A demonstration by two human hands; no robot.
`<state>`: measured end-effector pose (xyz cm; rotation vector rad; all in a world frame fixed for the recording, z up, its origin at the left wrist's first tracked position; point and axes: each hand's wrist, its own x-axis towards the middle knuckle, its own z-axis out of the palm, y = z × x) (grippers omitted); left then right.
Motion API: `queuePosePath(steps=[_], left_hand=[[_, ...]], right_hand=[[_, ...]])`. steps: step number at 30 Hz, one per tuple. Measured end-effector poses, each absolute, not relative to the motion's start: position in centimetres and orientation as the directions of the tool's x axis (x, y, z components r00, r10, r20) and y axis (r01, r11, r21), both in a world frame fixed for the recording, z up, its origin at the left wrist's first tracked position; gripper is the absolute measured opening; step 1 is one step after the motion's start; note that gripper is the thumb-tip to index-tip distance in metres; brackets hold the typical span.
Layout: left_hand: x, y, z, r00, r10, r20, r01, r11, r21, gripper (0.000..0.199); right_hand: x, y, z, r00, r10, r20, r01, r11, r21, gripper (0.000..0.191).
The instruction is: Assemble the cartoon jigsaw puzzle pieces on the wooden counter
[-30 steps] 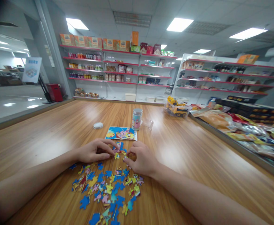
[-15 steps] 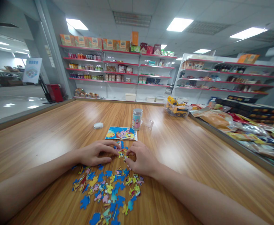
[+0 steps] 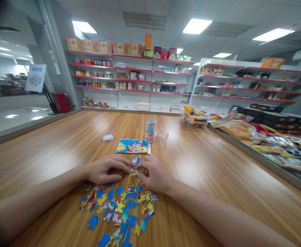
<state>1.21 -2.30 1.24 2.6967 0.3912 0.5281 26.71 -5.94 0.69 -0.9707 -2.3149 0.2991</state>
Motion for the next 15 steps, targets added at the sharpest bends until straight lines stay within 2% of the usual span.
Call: queuePosePath(steps=[6,15], left_hand=[[1.22,-2.32,1.19,0.896,0.316,0.312,0.194,-0.911,0.364,0.044],[1.64,-2.54,1.29,0.894,0.302,0.329,0.196,-0.927,0.319,0.04]], right_hand=[[26.81,-6.03,0.6,-0.558,0.69,0.461,0.557,0.723,-0.409,0.018],[26.86,-5.99,0.57,-0.565,0.681,0.465,0.556,0.731,-0.395,0.014]])
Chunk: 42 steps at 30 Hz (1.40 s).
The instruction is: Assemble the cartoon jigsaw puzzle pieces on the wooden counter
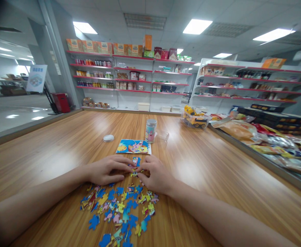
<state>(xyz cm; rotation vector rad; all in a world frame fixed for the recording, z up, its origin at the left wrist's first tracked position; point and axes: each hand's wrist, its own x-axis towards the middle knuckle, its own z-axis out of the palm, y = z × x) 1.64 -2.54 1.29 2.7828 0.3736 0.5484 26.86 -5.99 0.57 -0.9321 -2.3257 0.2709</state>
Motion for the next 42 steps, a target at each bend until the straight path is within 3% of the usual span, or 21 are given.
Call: queuePosePath(steps=[6,24,34,42], left_hand=[[1.8,-2.9,1.2,0.884,0.309,0.35,0.216,-0.935,0.28,0.038],[2.0,-3.0,1.5,0.886,0.31,0.345,0.198,-0.926,0.322,0.036],[2.2,-3.1,1.7,0.883,0.312,0.352,0.186,-0.919,0.347,0.037],[2.1,-2.9,1.4,0.88,0.33,0.341,0.198,-0.909,0.367,0.034]], right_hand=[[26.8,-6.2,0.7,-0.564,0.69,0.454,0.575,0.722,-0.384,0.01],[26.3,-6.8,1.3,-0.618,0.692,0.374,0.612,0.722,-0.324,0.016],[25.9,-7.3,1.3,-0.587,0.725,0.361,0.631,0.689,-0.356,0.018],[26.6,-6.7,0.6,-0.485,0.685,0.543,0.557,0.721,-0.412,0.014]])
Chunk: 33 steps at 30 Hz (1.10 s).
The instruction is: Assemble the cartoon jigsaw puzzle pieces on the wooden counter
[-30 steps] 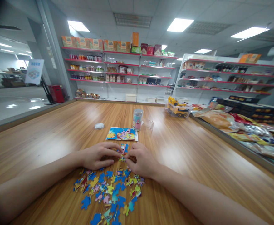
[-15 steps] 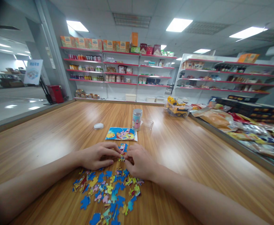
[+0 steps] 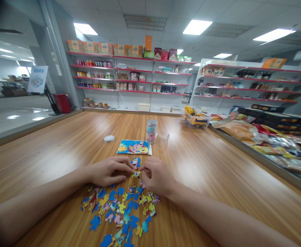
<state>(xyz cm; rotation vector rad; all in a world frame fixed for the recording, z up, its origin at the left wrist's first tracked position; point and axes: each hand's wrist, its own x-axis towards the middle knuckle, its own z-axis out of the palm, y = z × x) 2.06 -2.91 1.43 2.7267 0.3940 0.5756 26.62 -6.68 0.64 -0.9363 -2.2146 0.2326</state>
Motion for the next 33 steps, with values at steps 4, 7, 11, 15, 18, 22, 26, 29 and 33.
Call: queuePosePath(steps=[4,7,11,15,18,22,26,29,33], left_hand=[[2.0,-2.7,1.4,0.869,0.345,0.354,0.196,-0.899,0.393,0.028],[1.8,-2.5,1.2,0.851,0.36,0.382,0.185,-0.887,0.423,0.024],[1.5,-2.1,1.0,0.824,0.403,0.398,0.158,-0.838,0.521,0.02],[1.1,-1.5,1.1,0.768,0.512,0.385,0.11,-0.697,0.709,0.023],[0.7,-1.0,1.1,0.719,0.61,0.333,0.124,-0.584,0.802,0.032],[0.6,-0.8,0.7,0.733,0.631,0.254,0.187,-0.546,0.817,0.035],[0.8,-1.0,0.5,0.765,0.596,0.244,0.207,-0.586,0.783,0.031],[0.9,-1.1,0.5,0.783,0.565,0.259,0.202,-0.626,0.753,0.027],[0.8,-1.2,0.7,0.794,0.554,0.248,0.208,-0.632,0.746,0.025]], right_hand=[[26.9,-6.5,0.6,-0.529,0.648,0.548,0.524,0.757,-0.391,0.015],[26.7,-6.7,0.5,-0.59,0.639,0.494,0.514,0.769,-0.38,0.021],[26.6,-6.7,0.5,-0.569,0.634,0.524,0.509,0.772,-0.381,0.022],[26.8,-6.6,0.6,-0.548,0.65,0.527,0.513,0.758,-0.403,0.02],[26.8,-6.8,0.8,-0.547,0.664,0.51,0.508,0.747,-0.429,0.018],[26.8,-7.1,1.1,-0.587,0.659,0.47,0.477,0.751,-0.457,0.016],[26.8,-7.3,1.2,-0.648,0.607,0.46,0.442,0.792,-0.421,0.014],[26.8,-7.4,1.1,-0.675,0.575,0.462,0.414,0.814,-0.408,0.013],[26.7,-7.5,1.3,-0.686,0.551,0.476,0.403,0.832,-0.382,0.015]])
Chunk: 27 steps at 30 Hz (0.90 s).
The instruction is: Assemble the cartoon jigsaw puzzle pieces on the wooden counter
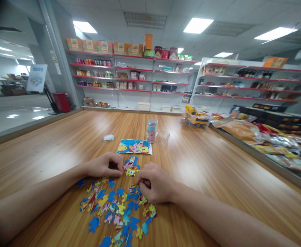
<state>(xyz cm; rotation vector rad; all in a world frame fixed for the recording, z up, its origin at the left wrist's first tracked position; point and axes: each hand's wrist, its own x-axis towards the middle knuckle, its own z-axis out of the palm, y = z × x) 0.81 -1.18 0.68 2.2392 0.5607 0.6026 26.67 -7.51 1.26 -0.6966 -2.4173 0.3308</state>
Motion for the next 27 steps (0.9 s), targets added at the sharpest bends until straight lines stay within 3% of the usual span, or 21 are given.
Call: queuePosePath(steps=[11,19,27], left_hand=[[1.0,-1.0,0.4,0.743,0.636,0.206,0.313,-0.603,0.734,0.047],[0.8,-0.6,-0.4,0.724,0.665,0.187,0.289,-0.537,0.793,0.046],[1.1,-1.0,0.3,0.723,0.662,0.197,0.272,-0.536,0.799,0.039]], right_hand=[[26.7,-6.7,0.3,-0.601,0.601,0.527,0.492,0.797,-0.35,0.021],[27.1,-6.0,0.0,-0.5,0.686,0.529,0.505,0.727,-0.465,0.034],[26.7,-6.0,0.4,-0.422,0.706,0.569,0.553,0.698,-0.455,0.024]])
